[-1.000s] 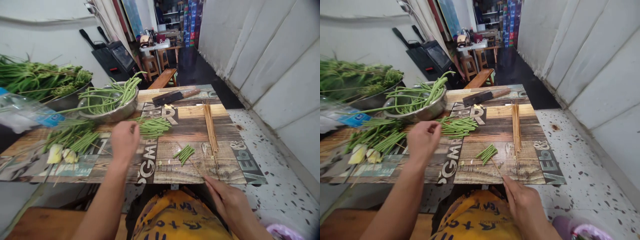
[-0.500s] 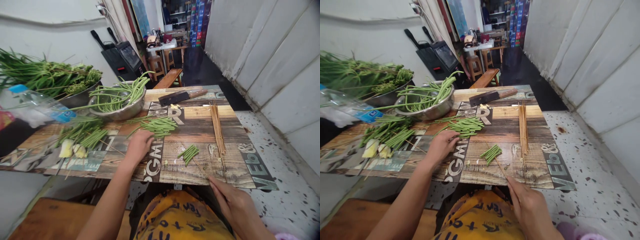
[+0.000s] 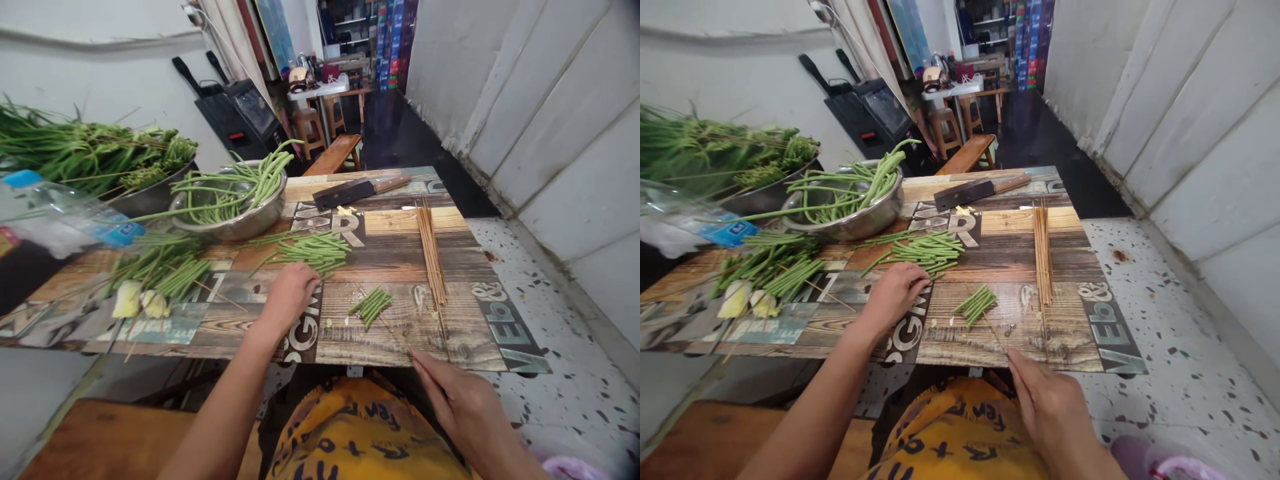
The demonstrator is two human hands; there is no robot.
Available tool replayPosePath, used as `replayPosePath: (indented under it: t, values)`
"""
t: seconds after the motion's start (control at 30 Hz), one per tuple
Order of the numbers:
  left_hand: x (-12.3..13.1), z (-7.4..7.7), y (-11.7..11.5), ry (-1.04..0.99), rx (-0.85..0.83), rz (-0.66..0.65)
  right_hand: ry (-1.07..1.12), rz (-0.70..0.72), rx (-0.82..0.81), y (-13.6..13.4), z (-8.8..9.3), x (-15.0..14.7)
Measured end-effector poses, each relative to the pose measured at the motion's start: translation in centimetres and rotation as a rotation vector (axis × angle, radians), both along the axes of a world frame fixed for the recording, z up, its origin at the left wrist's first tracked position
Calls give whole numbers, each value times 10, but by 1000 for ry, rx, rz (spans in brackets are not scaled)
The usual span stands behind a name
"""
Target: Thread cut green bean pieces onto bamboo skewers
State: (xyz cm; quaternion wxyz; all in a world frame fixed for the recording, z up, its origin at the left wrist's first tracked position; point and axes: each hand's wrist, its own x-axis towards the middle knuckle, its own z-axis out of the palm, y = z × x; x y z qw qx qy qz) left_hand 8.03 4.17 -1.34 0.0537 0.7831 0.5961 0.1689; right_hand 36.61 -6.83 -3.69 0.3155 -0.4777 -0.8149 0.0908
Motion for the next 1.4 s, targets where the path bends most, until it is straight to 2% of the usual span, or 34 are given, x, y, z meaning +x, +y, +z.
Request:
replayPosePath:
  t: [0.13,0.27,0.37,0.57,0.83,1.13,1.4]
  values:
    - [23,0,-5,-122,-98,-27,12,35,-39,-4,-1,0]
    - [39,0,-8,-205,-103,-19,-15,56,-100,-7,-3,0]
    - [37,5,-8,-222,-143,-3,-29,56,-127,-8,-4,2]
    - [26,8,-7,-259,-89,197,-23,52,-141,-7,-1,3]
    - [44,-2,-8,-281,-138,102,-25,55,-150,-6,0,2]
    - [43,-5,-6,-277,-118,78,-21,71,-121,-7,-1,3]
    - [42,-7,-5,-281,-101,68,-7,70,-164,-9,-5,3]
